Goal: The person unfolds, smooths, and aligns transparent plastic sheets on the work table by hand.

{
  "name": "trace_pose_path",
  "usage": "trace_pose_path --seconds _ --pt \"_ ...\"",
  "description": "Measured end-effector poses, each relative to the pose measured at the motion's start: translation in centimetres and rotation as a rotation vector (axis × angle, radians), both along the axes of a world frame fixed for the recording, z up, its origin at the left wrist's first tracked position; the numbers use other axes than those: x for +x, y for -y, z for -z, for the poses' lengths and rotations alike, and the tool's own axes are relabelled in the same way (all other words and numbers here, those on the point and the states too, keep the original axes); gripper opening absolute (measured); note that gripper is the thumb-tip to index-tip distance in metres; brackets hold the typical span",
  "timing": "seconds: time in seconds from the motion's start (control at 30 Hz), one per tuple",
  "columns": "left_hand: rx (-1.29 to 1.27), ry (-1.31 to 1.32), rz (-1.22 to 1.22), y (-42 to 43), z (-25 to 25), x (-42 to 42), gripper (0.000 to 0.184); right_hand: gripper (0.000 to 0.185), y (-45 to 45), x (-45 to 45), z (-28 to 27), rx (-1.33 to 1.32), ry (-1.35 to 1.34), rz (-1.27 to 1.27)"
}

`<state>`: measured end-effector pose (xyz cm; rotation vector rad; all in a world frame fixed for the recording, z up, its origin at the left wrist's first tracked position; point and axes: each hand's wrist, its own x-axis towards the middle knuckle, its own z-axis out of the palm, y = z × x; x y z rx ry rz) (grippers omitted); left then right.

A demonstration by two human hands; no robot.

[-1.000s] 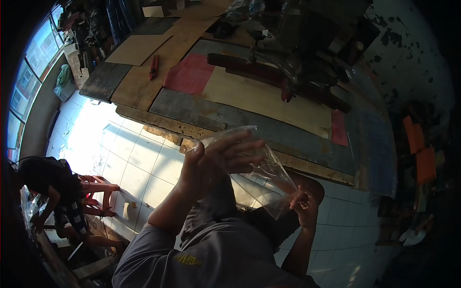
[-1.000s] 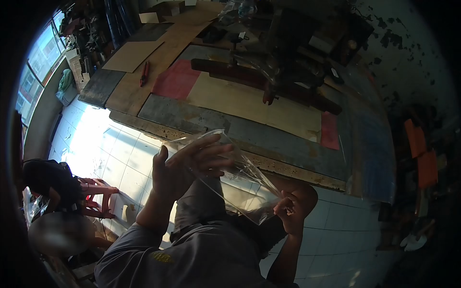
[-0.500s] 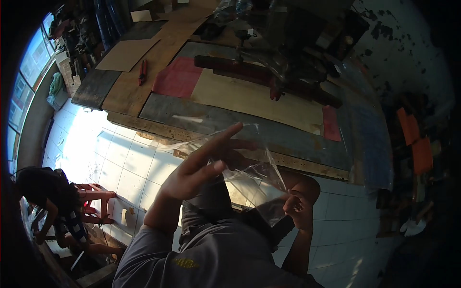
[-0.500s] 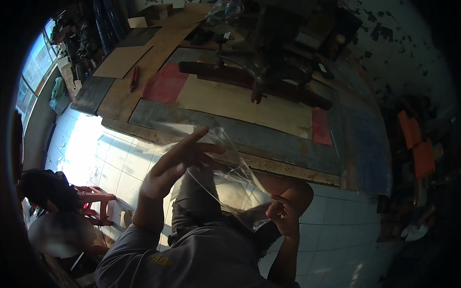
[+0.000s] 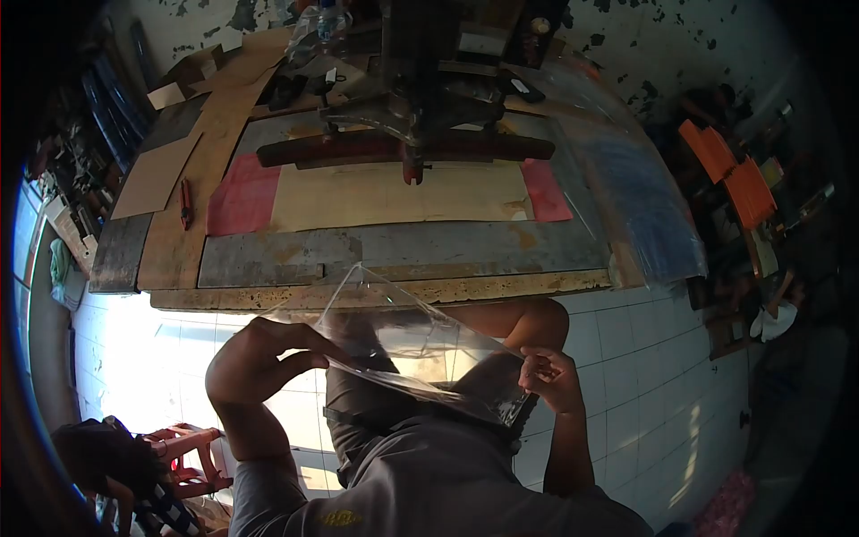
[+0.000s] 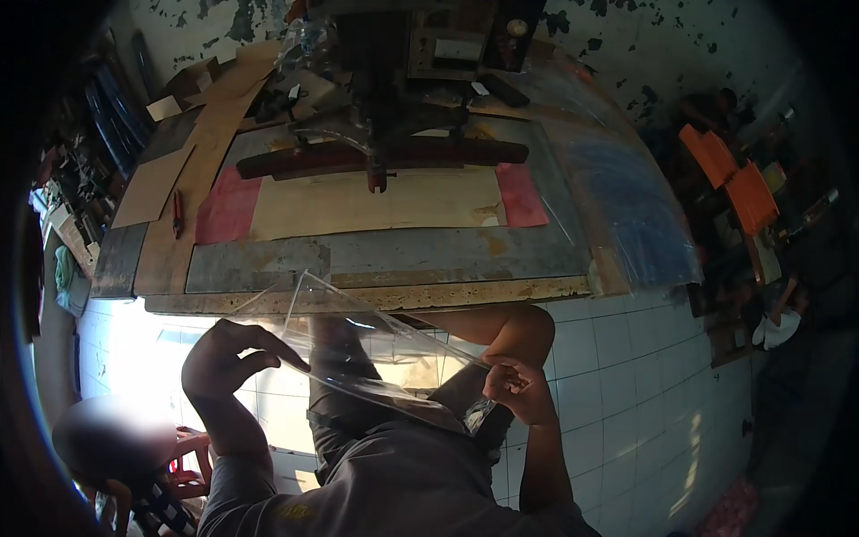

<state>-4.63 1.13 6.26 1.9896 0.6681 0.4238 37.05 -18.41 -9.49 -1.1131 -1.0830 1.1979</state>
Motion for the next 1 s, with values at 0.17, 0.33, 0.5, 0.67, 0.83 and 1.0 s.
trace_pose_path --seconds 0.17,0.33,0.5,0.67,0.83,1.0 --pt "-0.187 0.556 -0.286 -0.1 2.4 1.4 0.011 0.054 0.7 -0.9 -1.2 -0.02 0.053 -0.091" --pt "0.294 0.359 -0.779 1.7 2.0 4.6 0.007 0.048 1.3 -1.8 -2.1 -0.056 0.052 -0.157" --pt "0.906 0.231 -0.937 2.4 4.0 6.1 0.016 0.047 1.8 -1.3 -1.6 -0.137 0.05 -0.206" --pt "1.294 0.498 -0.722 0.8 5.8 8.1 0.027 0.04 1.5 -0.1 -2.4 -0.247 0.213 -0.347" --pt "1.346 0.509 -0.409 0.6 3.5 9.7 0.025 0.058 -1.6 0.4 -8.2 0.217 0.836 0.011" --pt "1.345 0.529 -0.207 1.6 1.9 13.1 0.028 0.068 -5.3 -4.7 -13.5 0.733 0.887 0.206"
